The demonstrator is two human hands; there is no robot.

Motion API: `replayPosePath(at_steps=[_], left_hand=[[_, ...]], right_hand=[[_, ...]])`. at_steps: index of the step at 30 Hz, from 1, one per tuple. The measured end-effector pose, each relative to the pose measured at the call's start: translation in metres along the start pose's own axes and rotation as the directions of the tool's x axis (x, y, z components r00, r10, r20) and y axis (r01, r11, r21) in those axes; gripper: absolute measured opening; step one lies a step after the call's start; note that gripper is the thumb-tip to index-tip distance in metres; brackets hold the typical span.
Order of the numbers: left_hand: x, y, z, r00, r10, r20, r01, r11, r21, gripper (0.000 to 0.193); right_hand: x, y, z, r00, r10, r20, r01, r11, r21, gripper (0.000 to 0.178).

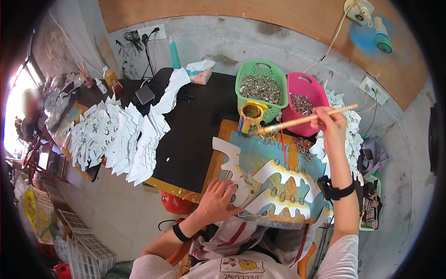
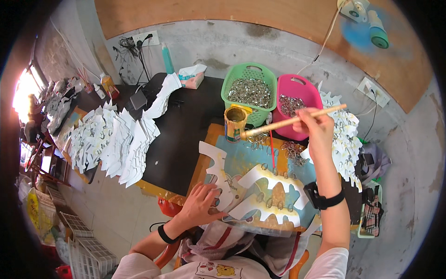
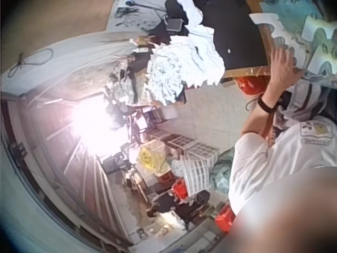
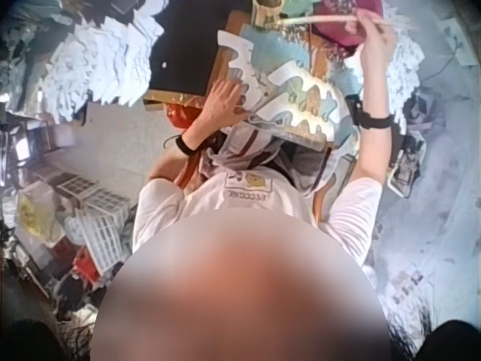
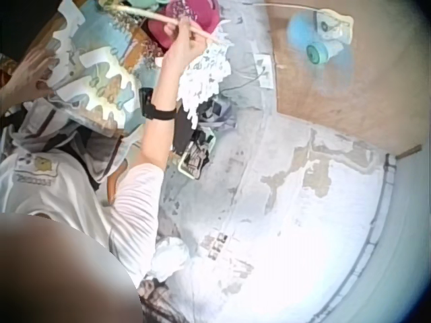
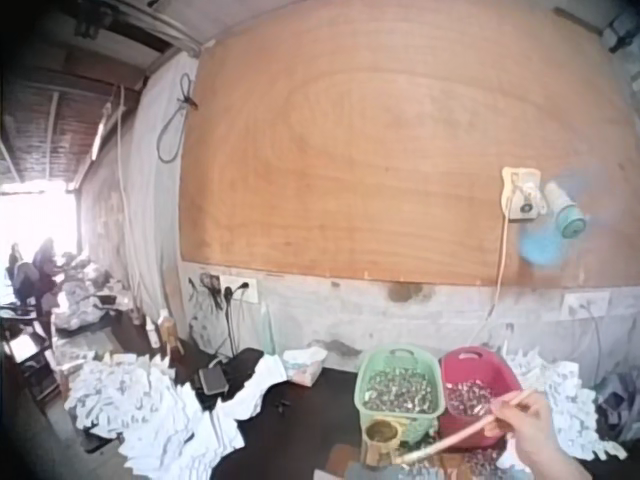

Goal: Apply glue to the edges of shoe material components using a brush.

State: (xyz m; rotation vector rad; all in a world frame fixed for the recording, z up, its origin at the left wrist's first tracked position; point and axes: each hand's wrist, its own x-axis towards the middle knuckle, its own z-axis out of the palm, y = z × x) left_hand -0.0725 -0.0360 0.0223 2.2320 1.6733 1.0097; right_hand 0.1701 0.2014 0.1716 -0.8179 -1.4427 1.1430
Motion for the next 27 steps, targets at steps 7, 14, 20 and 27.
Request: replayPosePath(at_steps=[7,14,20,27], left_hand=[[-0.008,-0.005,0.009,0.992,0.119,0.031,-0.123,0.980,0.154,0.032],[-0.023,-0.011,0.001,0.979,0.202,-0.007,-0.195,0.954,0.227,0.017],[-0.030,-0.016,0.006,0.985,0.170,-0.030,-0.166,0.979,0.117,0.016],[-0.030,-0.018,0.008,0.986,0.149,-0.072,-0.148,0.989,0.028,0.018]], right_hand=[[-0.066,0.017,-0.019,0.939,0.243,0.245,-0.291,0.939,0.182,0.016],[-0.072,0.055,-0.002,0.889,0.315,0.332,-0.399,0.888,0.228,0.019],[-0.072,0.080,0.020,0.915,0.316,0.251,-0.339,0.940,0.049,0.020],[-0.078,0.084,0.016,0.897,0.372,0.239,-0.406,0.907,0.112,0.022]])
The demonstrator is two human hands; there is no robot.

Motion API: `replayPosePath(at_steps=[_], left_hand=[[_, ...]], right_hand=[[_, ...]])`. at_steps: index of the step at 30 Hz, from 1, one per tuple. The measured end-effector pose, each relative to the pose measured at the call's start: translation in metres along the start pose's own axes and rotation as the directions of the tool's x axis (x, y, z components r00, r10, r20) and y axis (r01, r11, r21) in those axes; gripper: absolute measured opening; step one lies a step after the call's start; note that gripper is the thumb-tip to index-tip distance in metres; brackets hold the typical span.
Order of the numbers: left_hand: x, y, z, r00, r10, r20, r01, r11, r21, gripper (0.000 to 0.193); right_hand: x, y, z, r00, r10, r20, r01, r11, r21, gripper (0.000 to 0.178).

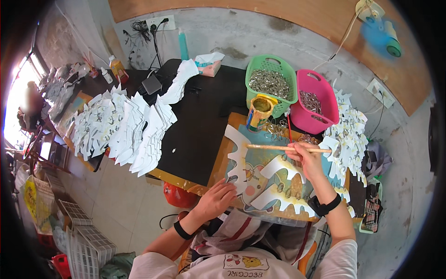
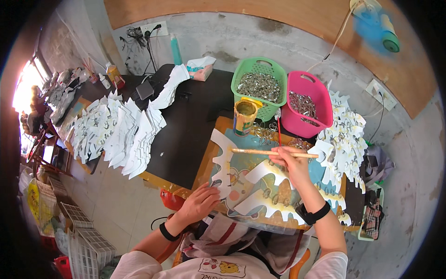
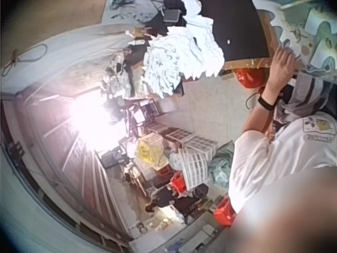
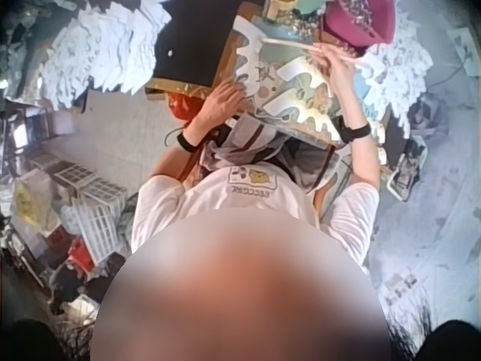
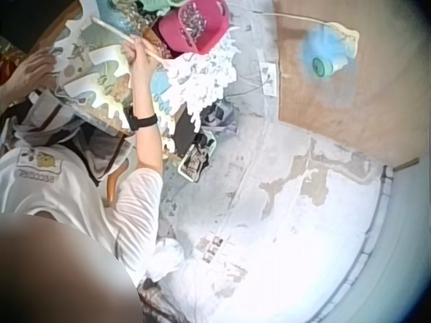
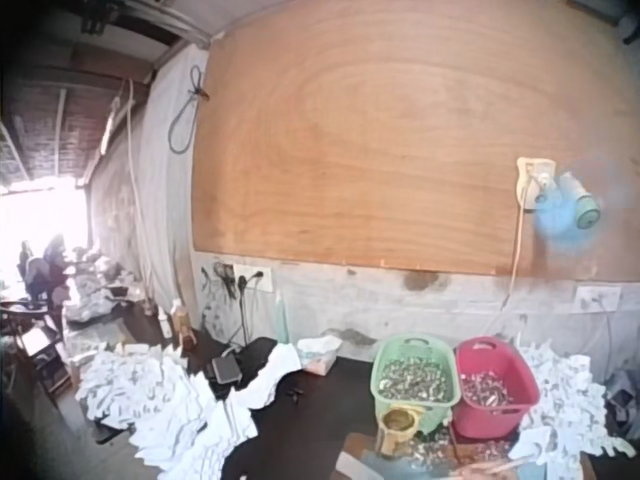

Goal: Apply glue to the edges of shoe material components using a brush.

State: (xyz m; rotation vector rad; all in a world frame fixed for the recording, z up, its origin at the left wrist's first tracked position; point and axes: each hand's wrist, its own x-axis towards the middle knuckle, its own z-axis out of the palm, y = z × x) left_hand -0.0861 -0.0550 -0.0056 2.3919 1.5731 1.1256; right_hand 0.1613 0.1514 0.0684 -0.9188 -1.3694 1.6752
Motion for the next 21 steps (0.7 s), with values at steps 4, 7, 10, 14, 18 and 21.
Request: replayPosePath(at_steps=[4,7,10,14,18,21], left_hand=[[0.001,0.001,-0.001,0.999,-0.033,0.014,0.034,0.999,-0.026,0.020],[0.003,0.002,-0.002,0.997,-0.069,0.024,0.070,0.997,-0.029,0.022],[0.013,0.008,-0.010,0.989,-0.129,0.072,0.126,0.991,0.040,0.022],[0.012,0.006,-0.003,0.975,-0.165,0.152,0.143,0.979,0.148,0.024],[0.011,0.006,-0.003,0.972,-0.171,0.159,0.147,0.978,0.150,0.024],[0.013,0.005,-0.001,0.973,-0.167,0.158,0.149,0.981,0.121,0.024]], right_hand=[[-0.002,-0.004,-0.005,0.997,0.035,0.063,-0.030,0.997,-0.077,0.022],[-0.004,-0.008,-0.001,0.997,0.046,0.067,-0.043,0.998,-0.049,0.022],[-0.001,-0.005,0.008,1.000,0.000,0.003,0.001,0.999,-0.046,0.021],[-0.002,-0.002,-0.003,0.995,0.062,0.085,-0.060,0.998,-0.028,0.019],[-0.005,-0.004,-0.001,0.995,0.051,0.090,-0.056,0.997,0.053,0.018],[-0.006,-0.003,0.004,1.000,-0.007,-0.013,0.006,0.998,-0.062,0.018]])
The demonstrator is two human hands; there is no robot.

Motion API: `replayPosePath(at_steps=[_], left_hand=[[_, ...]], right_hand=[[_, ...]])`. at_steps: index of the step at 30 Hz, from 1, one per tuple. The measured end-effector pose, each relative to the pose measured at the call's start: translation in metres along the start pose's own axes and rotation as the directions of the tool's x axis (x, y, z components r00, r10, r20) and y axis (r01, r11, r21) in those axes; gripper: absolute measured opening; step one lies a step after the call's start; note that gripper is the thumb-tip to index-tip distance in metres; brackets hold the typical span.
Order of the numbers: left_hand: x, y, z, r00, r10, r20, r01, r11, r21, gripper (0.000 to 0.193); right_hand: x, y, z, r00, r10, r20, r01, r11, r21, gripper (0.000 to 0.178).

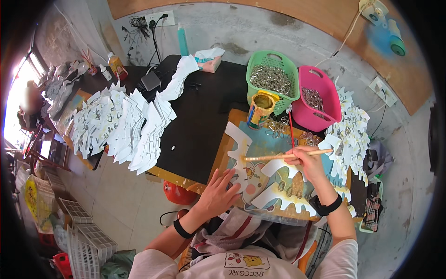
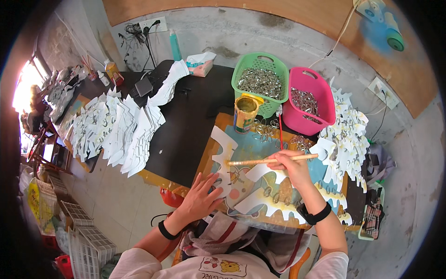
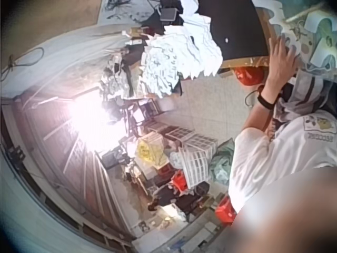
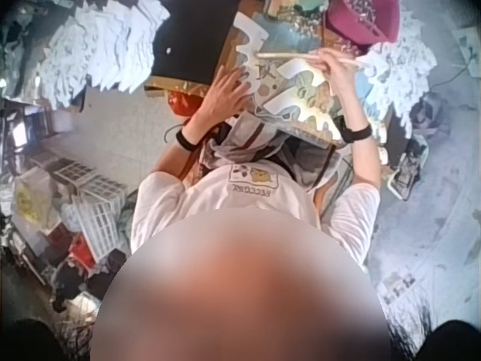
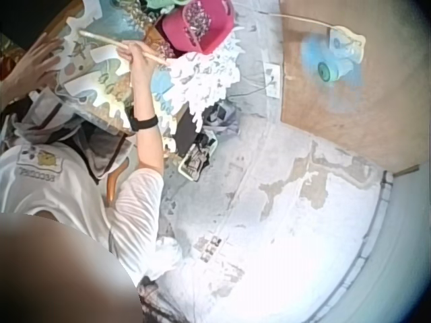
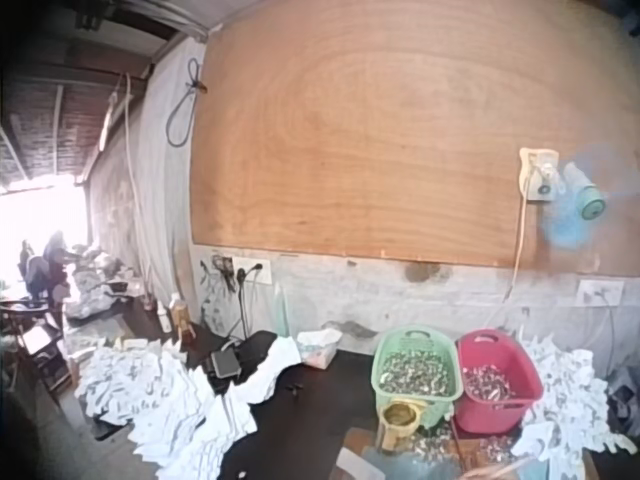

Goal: Apply glue to the edges of shoe material components using a brush.

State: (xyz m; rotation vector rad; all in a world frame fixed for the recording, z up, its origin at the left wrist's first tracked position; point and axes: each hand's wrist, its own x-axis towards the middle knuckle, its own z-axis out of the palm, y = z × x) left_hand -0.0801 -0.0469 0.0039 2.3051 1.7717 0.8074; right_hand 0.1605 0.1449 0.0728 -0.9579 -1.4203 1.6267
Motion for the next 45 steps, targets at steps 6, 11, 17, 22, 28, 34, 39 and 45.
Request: replayPosePath(at_steps=[6,11,17,22,28,34,39,45], left_hand=[[-0.003,0.001,0.000,1.000,-0.001,-0.027,0.001,1.000,-0.001,0.025],[0.001,0.004,-0.005,0.999,0.011,-0.053,-0.009,0.999,0.045,0.027],[0.000,-0.003,0.000,0.995,0.012,-0.096,-0.021,0.996,-0.091,0.031],[0.000,-0.002,0.000,0.994,0.016,-0.107,-0.025,0.996,-0.086,0.030],[-0.001,-0.001,0.002,0.991,0.021,-0.129,-0.028,0.998,-0.057,0.030],[-0.002,-0.003,0.003,0.992,0.016,-0.128,-0.022,0.999,-0.048,0.030],[-0.001,-0.002,0.002,0.992,0.015,-0.125,-0.021,0.999,-0.047,0.031],[-0.001,-0.002,0.002,0.991,0.017,-0.130,-0.023,0.999,-0.049,0.033]], right_hand=[[-0.011,-0.004,0.006,0.999,0.037,0.032,-0.039,0.998,0.055,0.020],[-0.016,-0.002,-0.009,0.970,0.128,0.206,-0.113,0.990,-0.086,0.022],[-0.015,0.004,-0.004,0.998,0.040,0.041,-0.039,0.999,-0.032,0.020],[-0.019,-0.001,-0.002,0.994,0.078,0.080,-0.077,0.997,-0.019,0.020],[-0.023,0.003,-0.017,0.983,0.111,0.149,-0.112,0.994,0.001,0.019],[-0.023,0.003,-0.005,0.999,0.051,-0.010,-0.051,0.997,-0.052,0.018],[-0.032,0.005,-0.001,0.994,0.086,0.068,-0.087,0.996,0.014,0.020],[-0.033,0.007,-0.011,0.983,0.113,0.148,-0.110,0.994,-0.025,0.020]])
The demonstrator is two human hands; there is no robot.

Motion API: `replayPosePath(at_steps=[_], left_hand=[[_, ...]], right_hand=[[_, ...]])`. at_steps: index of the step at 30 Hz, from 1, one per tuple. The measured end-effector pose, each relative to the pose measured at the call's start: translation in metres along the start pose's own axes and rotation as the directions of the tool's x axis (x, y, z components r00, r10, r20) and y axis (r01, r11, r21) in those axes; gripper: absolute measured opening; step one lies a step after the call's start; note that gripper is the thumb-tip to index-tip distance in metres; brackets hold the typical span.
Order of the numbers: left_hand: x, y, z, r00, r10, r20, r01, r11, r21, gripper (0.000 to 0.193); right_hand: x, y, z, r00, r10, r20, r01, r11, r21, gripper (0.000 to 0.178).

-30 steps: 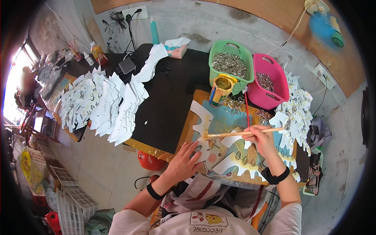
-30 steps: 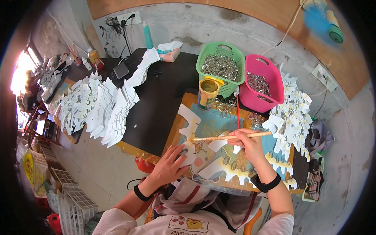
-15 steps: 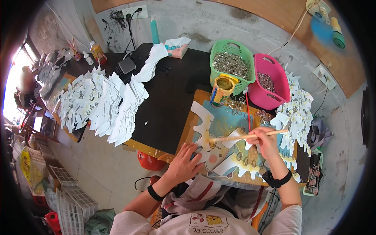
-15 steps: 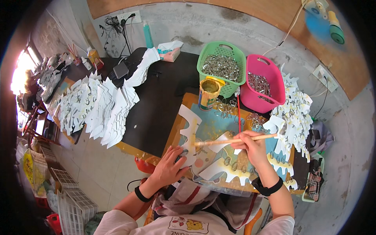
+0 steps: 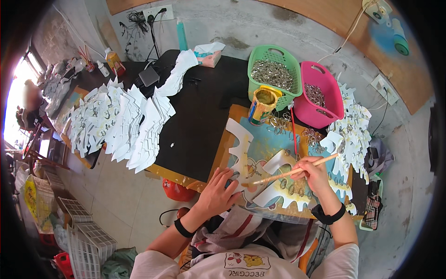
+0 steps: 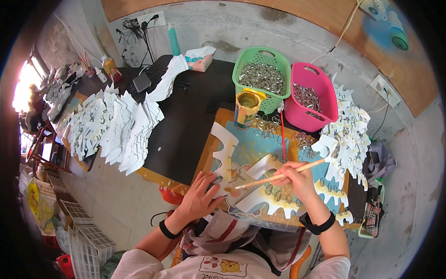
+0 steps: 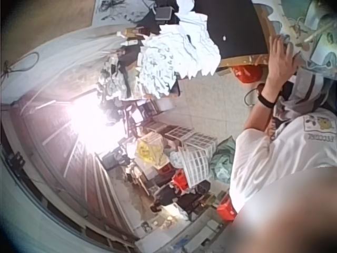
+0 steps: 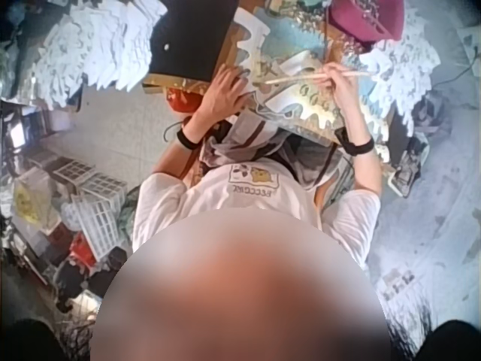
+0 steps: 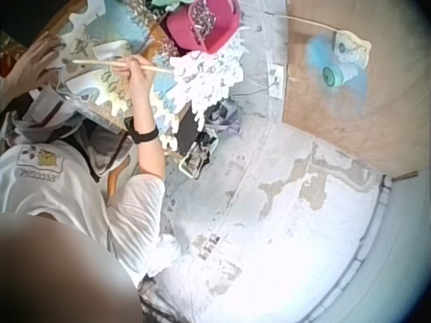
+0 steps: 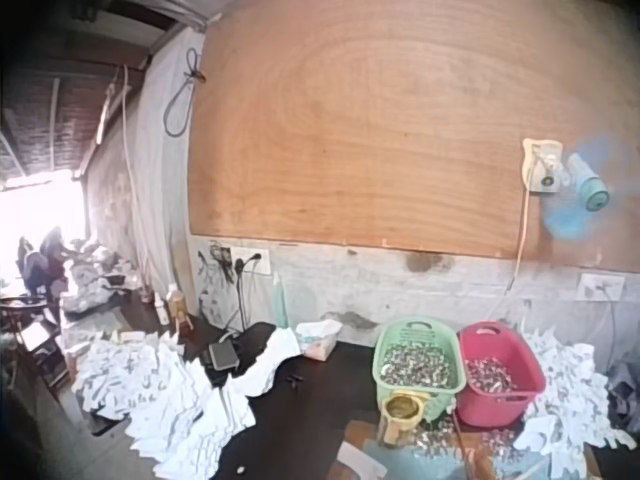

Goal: Apply glue to the edges of shoe material components using a brush.

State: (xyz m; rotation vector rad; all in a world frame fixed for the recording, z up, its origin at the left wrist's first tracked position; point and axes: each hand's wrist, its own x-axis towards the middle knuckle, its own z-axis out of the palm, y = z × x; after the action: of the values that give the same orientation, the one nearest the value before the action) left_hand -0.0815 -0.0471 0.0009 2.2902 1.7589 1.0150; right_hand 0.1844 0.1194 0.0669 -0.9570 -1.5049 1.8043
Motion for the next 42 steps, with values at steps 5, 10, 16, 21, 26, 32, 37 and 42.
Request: replayPosePath(at_steps=[5,10,16,21,26,32,37,42], left_hand=[[-0.001,0.000,0.001,1.000,-0.012,-0.002,0.012,1.000,0.007,0.033],[-0.001,0.000,0.000,1.000,-0.017,0.005,0.017,1.000,0.000,0.033],[-0.002,0.000,0.001,0.999,-0.033,0.005,0.033,0.999,-0.022,0.031],[-0.003,-0.001,0.003,0.999,-0.051,0.006,0.051,0.998,-0.032,0.029],[-0.001,0.000,0.002,1.000,-0.024,0.014,0.024,1.000,-0.001,0.028],[-0.002,-0.002,0.001,1.000,-0.022,0.017,0.022,1.000,0.006,0.028],[0.000,0.001,0.000,1.000,-0.014,0.005,0.014,1.000,-0.003,0.027],[-0.001,0.003,0.000,1.000,-0.021,0.000,0.021,1.000,0.003,0.026]], right_hand=[[-0.003,0.002,-0.003,1.000,-0.019,-0.015,0.019,1.000,-0.016,0.017],[-0.007,-0.007,0.011,0.999,-0.028,-0.040,0.027,0.999,-0.036,0.017],[-0.018,-0.014,0.006,0.991,-0.014,0.135,0.034,0.988,-0.148,0.016],[-0.027,-0.007,0.015,0.986,-0.160,-0.039,0.152,0.974,-0.166,0.011],[-0.036,-0.015,-0.014,0.930,-0.127,0.345,0.209,0.955,-0.213,0.009],[-0.006,-0.075,-0.012,0.937,-0.325,-0.130,0.329,0.944,0.010,0.008],[0.041,-0.122,0.017,0.809,-0.534,-0.246,0.469,0.838,-0.279,0.014],[0.101,-0.117,0.042,0.801,-0.582,-0.141,0.354,0.651,-0.672,0.018]])
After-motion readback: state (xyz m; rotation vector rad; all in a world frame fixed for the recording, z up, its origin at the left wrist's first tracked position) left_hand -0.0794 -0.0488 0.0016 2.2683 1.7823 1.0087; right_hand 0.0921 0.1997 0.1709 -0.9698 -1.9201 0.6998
